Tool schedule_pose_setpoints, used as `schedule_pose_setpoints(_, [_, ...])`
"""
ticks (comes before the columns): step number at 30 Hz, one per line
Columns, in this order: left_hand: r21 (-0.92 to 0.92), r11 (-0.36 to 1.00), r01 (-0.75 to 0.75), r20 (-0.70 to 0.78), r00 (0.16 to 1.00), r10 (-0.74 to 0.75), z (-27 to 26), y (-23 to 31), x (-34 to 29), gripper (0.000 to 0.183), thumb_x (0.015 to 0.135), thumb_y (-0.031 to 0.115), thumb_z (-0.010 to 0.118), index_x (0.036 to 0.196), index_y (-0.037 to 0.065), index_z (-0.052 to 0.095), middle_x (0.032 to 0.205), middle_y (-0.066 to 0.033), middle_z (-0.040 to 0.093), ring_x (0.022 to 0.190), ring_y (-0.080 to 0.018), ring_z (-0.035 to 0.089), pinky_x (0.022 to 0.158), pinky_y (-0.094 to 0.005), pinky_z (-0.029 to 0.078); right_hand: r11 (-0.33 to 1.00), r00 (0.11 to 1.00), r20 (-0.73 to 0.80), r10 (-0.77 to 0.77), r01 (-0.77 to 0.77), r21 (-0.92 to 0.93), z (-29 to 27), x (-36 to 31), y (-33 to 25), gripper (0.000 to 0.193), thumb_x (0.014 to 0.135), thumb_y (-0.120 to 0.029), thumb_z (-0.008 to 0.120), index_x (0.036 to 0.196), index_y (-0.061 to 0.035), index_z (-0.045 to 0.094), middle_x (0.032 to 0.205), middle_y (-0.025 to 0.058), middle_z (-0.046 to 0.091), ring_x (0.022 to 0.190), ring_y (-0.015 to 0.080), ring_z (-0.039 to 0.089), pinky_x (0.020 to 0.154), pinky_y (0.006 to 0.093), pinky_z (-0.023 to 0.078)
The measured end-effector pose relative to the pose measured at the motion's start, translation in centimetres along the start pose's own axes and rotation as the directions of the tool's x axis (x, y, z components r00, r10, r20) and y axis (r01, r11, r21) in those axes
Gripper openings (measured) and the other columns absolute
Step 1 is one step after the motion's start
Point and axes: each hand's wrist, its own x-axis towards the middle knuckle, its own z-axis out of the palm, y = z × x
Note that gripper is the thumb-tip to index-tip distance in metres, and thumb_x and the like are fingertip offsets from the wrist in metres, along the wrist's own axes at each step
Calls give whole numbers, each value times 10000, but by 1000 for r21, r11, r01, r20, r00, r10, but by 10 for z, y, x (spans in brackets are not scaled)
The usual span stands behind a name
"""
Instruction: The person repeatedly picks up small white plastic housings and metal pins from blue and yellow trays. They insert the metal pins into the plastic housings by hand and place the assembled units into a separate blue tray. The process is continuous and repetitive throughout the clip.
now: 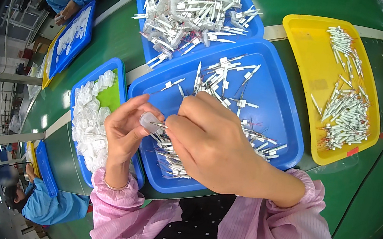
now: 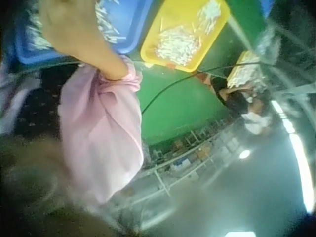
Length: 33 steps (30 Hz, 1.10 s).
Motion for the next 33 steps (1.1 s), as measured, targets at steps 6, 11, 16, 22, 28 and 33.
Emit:
schedule_pose_setpoints(6, [-119, 993, 14, -22, 1000, -17, 1, -8, -4, 339, 723, -92, 623, 1049, -78, 529, 970, -140, 546, 911, -241, 582, 793, -345, 483, 995, 992, -77, 96, -98, -22, 15, -4, 4, 133, 649, 42, 660, 771, 6, 623, 657, 91, 574, 541, 199, 532, 479, 286, 395])
schedule_pose_setpoints(11, [-194, 980, 41, -70, 996, -55, 4, -11, -8, 287, 718, -79, 644, 990, -61, 554, 933, -115, 550, 897, -204, 581, 793, -319, 475, 934, 953, 59, 298, -304, 186, 21, -4, 7, 103, 670, 16, 664, 764, -16, 639, 657, 101, 608, 562, 195, 579, 503, 269, 425])
schedule_pose_setpoints(16, [71, 995, -75, -27, 997, 77, 9, -9, -9, 306, 689, -110, 657, 975, -57, 561, 886, -110, 546, 824, -179, 563, 749, -300, 462, 953, 955, 126, 267, -282, 113, 15, -1, 7, 80, 662, 25, 644, 724, -20, 618, 644, 101, 592, 550, 214, 568, 488, 291, 420])
schedule_pose_setpoints(22, [454, 849, -271, -51, 943, 328, 16, -14, -16, 267, 670, -92, 680, 911, -87, 564, 842, -136, 541, 767, -207, 547, 700, -300, 453, 992, 991, -35, 128, -128, -3, 31, -15, 4, 100, 636, 49, 606, 696, -16, 560, 620, 95, 549, 535, 263, 540, 466, 337, 416])
schedule_pose_setpoints(28, [117, 989, -86, -26, 996, 89, 13, -21, -12, 294, 696, -56, 681, 960, -69, 552, 870, -123, 535, 770, -197, 560, 734, -309, 480, 992, 995, 4, 99, -99, 79, 18, -25, 5, 86, 669, 26, 612, 736, -9, 571, 643, 98, 547, 537, 264, 538, 491, 337, 419])
schedule_pose_setpoints(33, [42, 999, 17, -116, 993, -12, 2, -18, -3, 283, 743, 12, 660, 991, -53, 541, 899, -98, 551, 822, -182, 579, 749, -299, 479, 849, 914, -186, 361, -405, -340, -72, -30, 20, 69, 773, -38, 603, 830, 0, 594, 778, 105, 621, 649, 187, 629, 606, 267, 478])
